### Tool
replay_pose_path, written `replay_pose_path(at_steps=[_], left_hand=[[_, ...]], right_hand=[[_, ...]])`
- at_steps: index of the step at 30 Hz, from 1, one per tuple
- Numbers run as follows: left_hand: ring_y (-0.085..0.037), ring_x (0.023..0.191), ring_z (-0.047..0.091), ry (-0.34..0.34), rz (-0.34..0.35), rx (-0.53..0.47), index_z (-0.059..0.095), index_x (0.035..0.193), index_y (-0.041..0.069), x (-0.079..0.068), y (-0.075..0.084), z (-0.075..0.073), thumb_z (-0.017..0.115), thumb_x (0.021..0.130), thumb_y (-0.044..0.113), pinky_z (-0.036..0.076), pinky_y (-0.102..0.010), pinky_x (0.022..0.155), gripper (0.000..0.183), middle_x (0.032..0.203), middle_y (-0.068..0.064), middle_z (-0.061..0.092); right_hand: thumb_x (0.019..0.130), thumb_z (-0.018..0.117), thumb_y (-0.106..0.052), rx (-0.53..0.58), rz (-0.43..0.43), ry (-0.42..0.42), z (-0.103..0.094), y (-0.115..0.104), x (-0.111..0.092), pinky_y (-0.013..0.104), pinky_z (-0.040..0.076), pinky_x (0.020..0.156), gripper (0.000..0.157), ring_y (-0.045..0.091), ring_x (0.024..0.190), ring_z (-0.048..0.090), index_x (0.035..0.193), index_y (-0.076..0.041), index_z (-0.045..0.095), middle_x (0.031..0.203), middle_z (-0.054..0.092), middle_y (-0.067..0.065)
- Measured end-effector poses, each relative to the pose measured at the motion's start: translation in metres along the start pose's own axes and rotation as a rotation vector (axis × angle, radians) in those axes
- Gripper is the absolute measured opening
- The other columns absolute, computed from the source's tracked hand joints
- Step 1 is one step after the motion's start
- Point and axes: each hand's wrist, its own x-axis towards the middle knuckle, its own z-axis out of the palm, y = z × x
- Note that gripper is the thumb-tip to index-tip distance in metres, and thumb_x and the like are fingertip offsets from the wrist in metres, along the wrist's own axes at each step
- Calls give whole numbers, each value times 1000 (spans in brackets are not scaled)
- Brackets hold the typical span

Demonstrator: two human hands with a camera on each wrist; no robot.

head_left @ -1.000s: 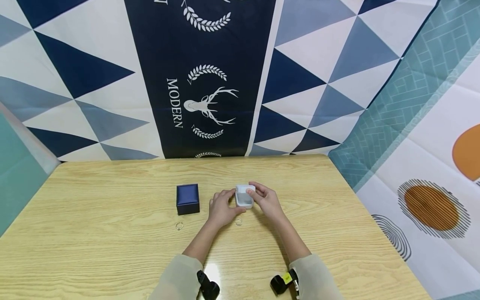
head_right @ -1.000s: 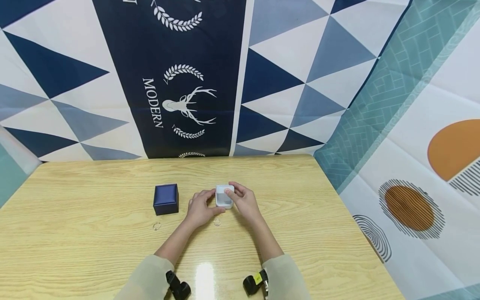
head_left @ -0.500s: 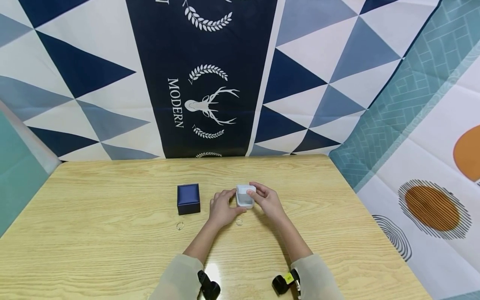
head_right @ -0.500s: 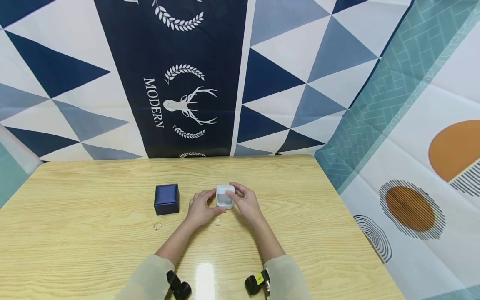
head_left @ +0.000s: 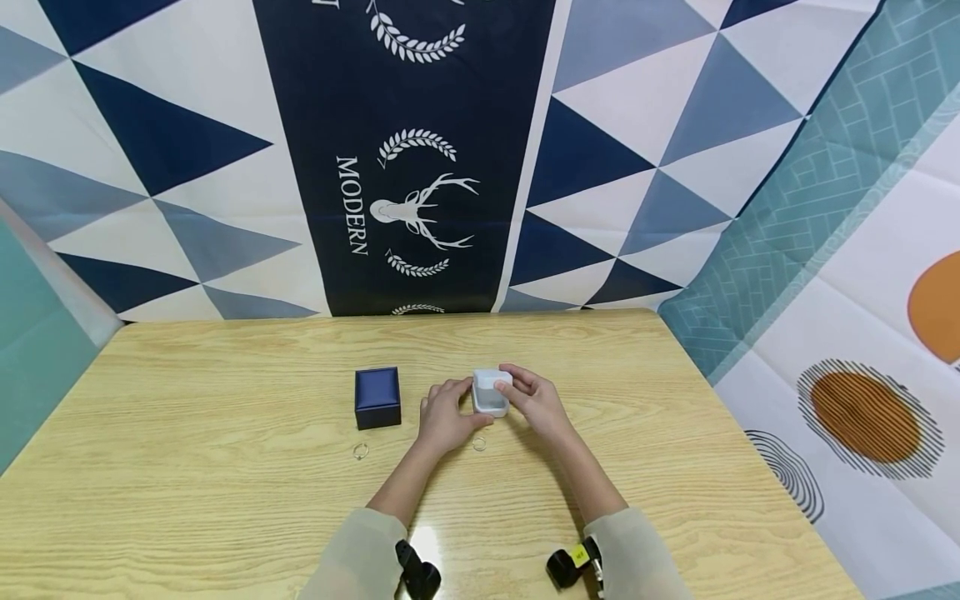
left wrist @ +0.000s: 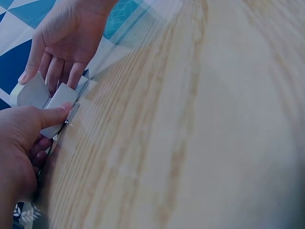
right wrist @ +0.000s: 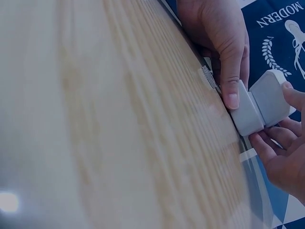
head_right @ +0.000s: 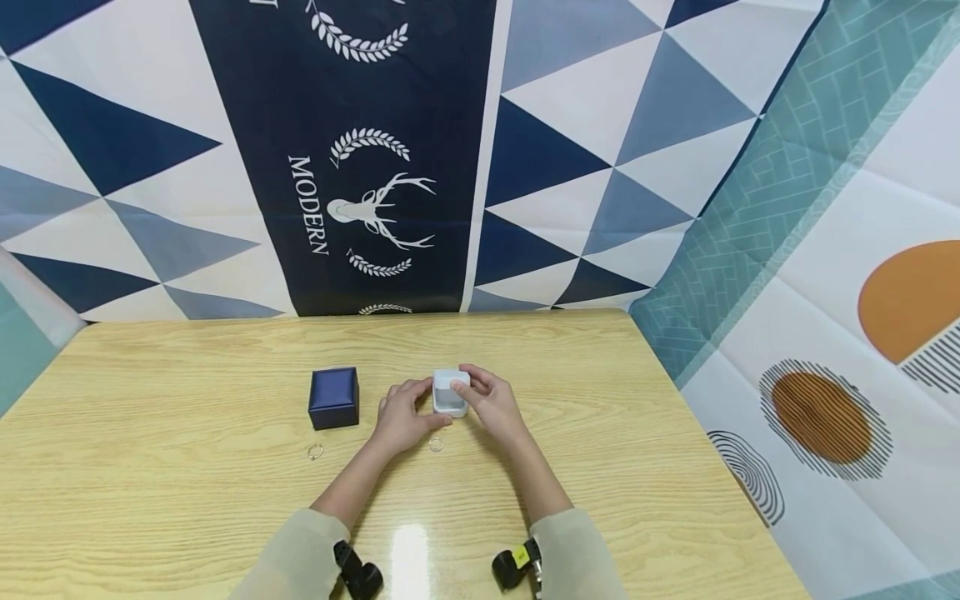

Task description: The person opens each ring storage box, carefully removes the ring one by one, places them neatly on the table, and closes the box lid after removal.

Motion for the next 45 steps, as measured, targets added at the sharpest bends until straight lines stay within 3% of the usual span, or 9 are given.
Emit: replay_pose_path(at_steps=[45], left_hand=[[-27, 115, 44, -9, -6, 6, 51, 134, 9, 0, 3, 0, 78, 74, 34, 30, -44, 97, 70, 130, -9, 56]], right_hand=[[90, 63, -20, -54, -16, -63, -6, 2, 0, 34, 42, 101, 50, 25, 127, 49, 135, -3, 48, 136, 52, 16]])
